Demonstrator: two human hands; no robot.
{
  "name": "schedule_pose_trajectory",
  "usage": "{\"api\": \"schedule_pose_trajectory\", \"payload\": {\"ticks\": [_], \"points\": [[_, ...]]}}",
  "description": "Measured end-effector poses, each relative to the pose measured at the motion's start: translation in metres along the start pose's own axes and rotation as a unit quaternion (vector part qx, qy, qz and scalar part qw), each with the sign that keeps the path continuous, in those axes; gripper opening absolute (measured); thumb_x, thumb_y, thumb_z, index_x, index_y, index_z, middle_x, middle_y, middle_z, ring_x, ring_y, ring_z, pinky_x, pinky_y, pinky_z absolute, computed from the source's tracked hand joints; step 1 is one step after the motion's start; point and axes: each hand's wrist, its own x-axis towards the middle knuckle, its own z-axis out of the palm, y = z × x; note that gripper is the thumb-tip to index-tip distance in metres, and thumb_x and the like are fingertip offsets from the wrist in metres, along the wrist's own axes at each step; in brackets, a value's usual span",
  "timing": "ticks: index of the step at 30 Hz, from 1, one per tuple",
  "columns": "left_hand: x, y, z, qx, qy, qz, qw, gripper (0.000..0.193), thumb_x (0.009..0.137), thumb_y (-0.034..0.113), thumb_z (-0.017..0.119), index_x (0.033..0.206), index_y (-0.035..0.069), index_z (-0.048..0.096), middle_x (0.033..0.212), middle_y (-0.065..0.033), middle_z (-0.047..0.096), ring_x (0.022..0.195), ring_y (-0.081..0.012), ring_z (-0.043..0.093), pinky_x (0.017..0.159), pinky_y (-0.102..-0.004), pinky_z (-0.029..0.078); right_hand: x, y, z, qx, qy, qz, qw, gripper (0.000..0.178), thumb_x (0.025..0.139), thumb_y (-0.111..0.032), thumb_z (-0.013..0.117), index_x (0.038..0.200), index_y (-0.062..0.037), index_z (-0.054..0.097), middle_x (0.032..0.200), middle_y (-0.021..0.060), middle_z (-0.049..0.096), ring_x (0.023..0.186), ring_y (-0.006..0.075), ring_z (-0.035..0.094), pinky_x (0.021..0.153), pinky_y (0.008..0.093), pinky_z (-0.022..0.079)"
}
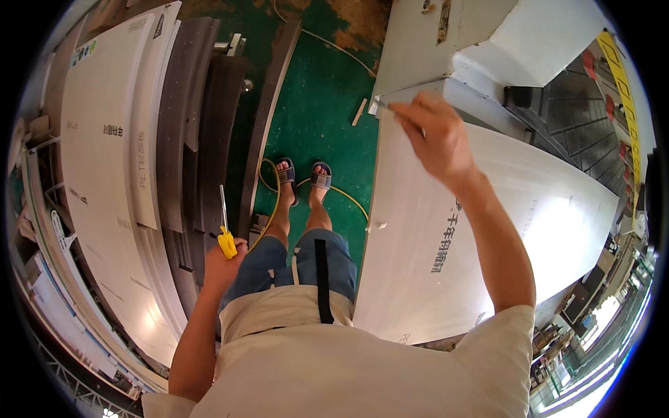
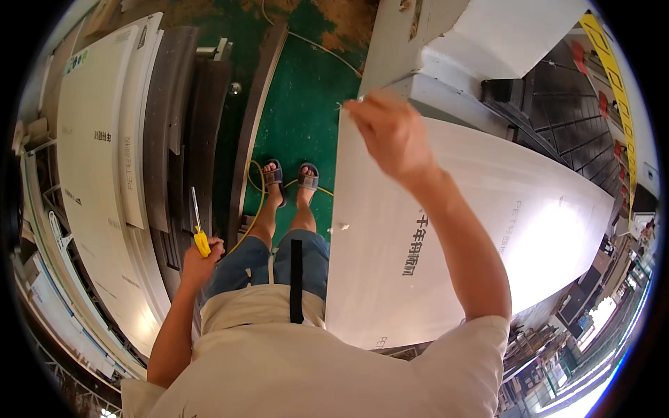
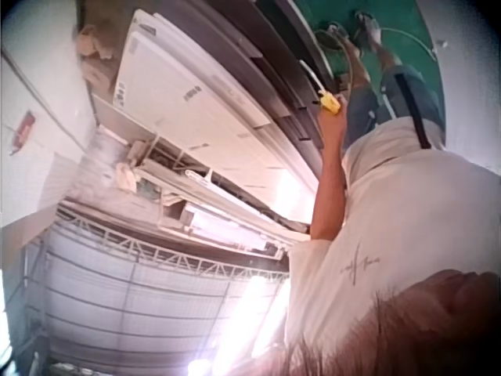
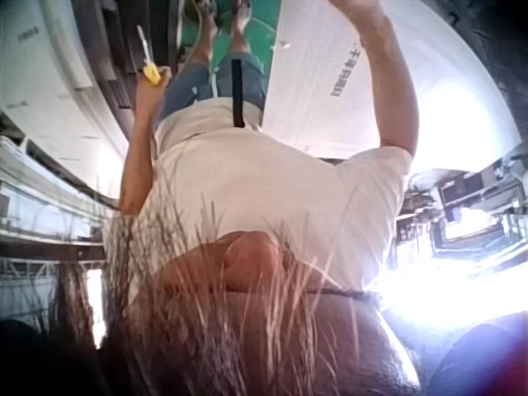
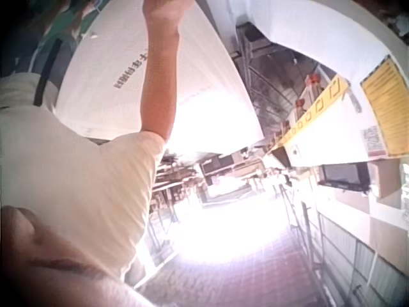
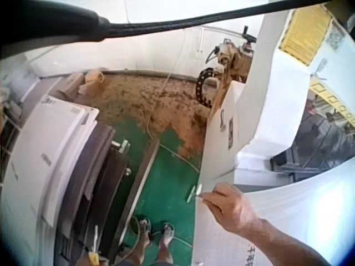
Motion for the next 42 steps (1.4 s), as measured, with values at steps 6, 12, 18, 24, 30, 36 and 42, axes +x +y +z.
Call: {"api": "schedule_pose_trajectory", "payload": {"ticks": [6,12,18,24,30,36,42], "points": [[-0.005,-0.020,0.010,0.019,-0.013,0.043,0.999,0.023,0.096,0.025,0.072,0.108,0.006,0.075,0.094,-0.0140,0.076,0.088,-0.0313,0.074,0.079,-0.0367,0.055,0.026,0.015,0.013,-0.029,-0.021,-0.120,0.992,0.012,0.084,0.000,0.074,0.096,-0.0033,0.074,0.087,0.0082,0.056,0.086,0.0287,0.061,0.070,0.0416,0.053],[-0.007,-0.026,0.016,0.029,-0.021,0.031,0.999,0.025,0.096,0.027,0.072,0.109,0.006,0.075,0.093,-0.0136,0.075,0.087,-0.0306,0.074,0.078,-0.0366,0.055,-0.005,0.008,0.020,-0.029,-0.056,-0.177,0.982,0.021,0.079,0.004,0.072,0.099,-0.0025,0.072,0.083,0.0086,0.052,0.081,0.0287,0.058,0.067,0.0399,0.051],[-0.003,-0.034,0.014,0.027,-0.009,0.021,0.999,0.027,0.097,0.030,0.070,0.108,0.005,0.075,0.093,-0.0132,0.076,0.087,-0.0309,0.074,0.079,-0.0367,0.056,-0.133,-0.068,0.030,0.095,-0.184,-0.196,0.959,0.032,0.074,-0.004,0.070,0.105,-0.0019,0.073,0.081,0.0072,0.051,0.076,0.0252,0.058,0.063,0.0378,0.049],[-0.008,-0.051,0.013,0.039,-0.013,0.016,0.999,0.027,0.097,0.030,0.070,0.108,0.006,0.076,0.094,-0.0143,0.076,0.088,-0.0319,0.074,0.079,-0.0382,0.056,-0.129,-0.058,0.031,0.083,-0.136,-0.164,0.974,0.026,0.076,-0.002,0.072,0.102,-0.0014,0.074,0.081,0.0079,0.056,0.076,0.0257,0.060,0.064,0.0393,0.050],[-0.006,-0.045,0.007,0.067,-0.033,0.013,0.997,0.029,0.096,0.032,0.071,0.108,0.006,0.076,0.094,-0.0148,0.076,0.089,-0.0334,0.074,0.079,-0.0394,0.056,0.037,0.065,0.027,-0.048,0.061,-0.079,0.994,0.010,0.094,-0.009,0.069,0.100,-0.0031,0.074,0.085,0.0137,0.057,0.078,0.0314,0.058,0.068,0.0406,0.049],[-0.011,-0.048,0.015,0.036,-0.017,0.007,0.999,0.027,0.096,0.030,0.071,0.108,0.006,0.075,0.093,-0.0159,0.076,0.088,-0.0343,0.074,0.079,-0.0399,0.056,0.020,0.029,0.007,-0.009,-0.018,-0.045,0.999,0.010,0.093,-0.007,0.073,0.101,-0.0037,0.077,0.087,0.0101,0.060,0.083,0.0273,0.062,0.072,0.0386,0.052],[-0.020,-0.054,0.019,0.071,-0.039,0.025,0.996,0.026,0.096,0.027,0.071,0.108,0.005,0.074,0.092,-0.0149,0.075,0.087,-0.0332,0.074,0.079,-0.0395,0.055,0.012,0.015,0.022,-0.030,-0.002,-0.138,0.990,0.009,0.086,-0.004,0.075,0.095,-0.0062,0.074,0.090,0.0067,0.061,0.090,0.0295,0.062,0.074,0.0429,0.054]]}}
